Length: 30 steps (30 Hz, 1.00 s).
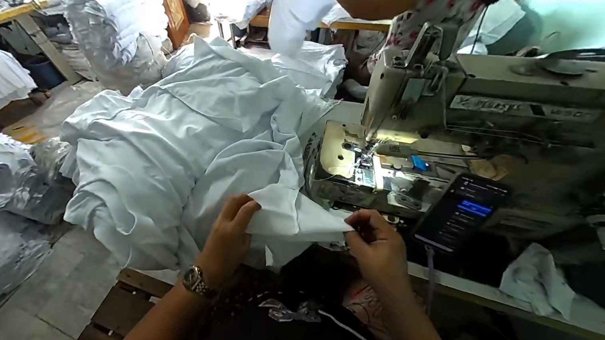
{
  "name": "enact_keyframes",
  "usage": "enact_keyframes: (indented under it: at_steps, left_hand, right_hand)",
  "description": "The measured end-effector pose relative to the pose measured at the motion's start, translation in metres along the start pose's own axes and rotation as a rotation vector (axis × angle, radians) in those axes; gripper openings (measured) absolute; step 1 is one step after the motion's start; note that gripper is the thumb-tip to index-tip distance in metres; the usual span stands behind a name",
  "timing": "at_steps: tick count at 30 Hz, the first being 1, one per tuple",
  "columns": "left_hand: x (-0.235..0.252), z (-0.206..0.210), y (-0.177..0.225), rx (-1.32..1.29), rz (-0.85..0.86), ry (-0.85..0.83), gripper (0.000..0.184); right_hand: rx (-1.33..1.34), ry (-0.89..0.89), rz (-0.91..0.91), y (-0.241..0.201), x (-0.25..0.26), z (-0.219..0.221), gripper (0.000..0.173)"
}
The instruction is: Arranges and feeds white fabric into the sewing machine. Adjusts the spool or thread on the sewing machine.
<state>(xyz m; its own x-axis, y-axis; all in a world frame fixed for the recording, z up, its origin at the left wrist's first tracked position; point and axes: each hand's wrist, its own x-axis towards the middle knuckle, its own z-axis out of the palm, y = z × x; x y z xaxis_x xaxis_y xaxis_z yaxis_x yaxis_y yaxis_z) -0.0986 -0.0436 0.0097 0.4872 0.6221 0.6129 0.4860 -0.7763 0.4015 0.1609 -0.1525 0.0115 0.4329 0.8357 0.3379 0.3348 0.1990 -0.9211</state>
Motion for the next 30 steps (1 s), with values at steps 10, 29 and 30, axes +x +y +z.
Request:
enact_keyframes:
  at_steps: [10,29,30]
  left_hand:
    - [-0.008,-0.016,-0.002,-1.365,-0.835,0.064,0.032]
    - [0.045,-0.004,0.032,-0.486,-0.101,0.069,0.019]
    - [0.064,0.003,0.04,-0.51,-0.088,0.064,0.02]
  right_hand:
    - [0.671,-0.27,0.43,0.015,0.002,-0.002,0.012]
    - [-0.249,-0.223,-0.269,0.008,0.002,-0.013,0.019]
    - [-0.201,-0.232,-0.263,0.006,0.002,-0.013,0.02]
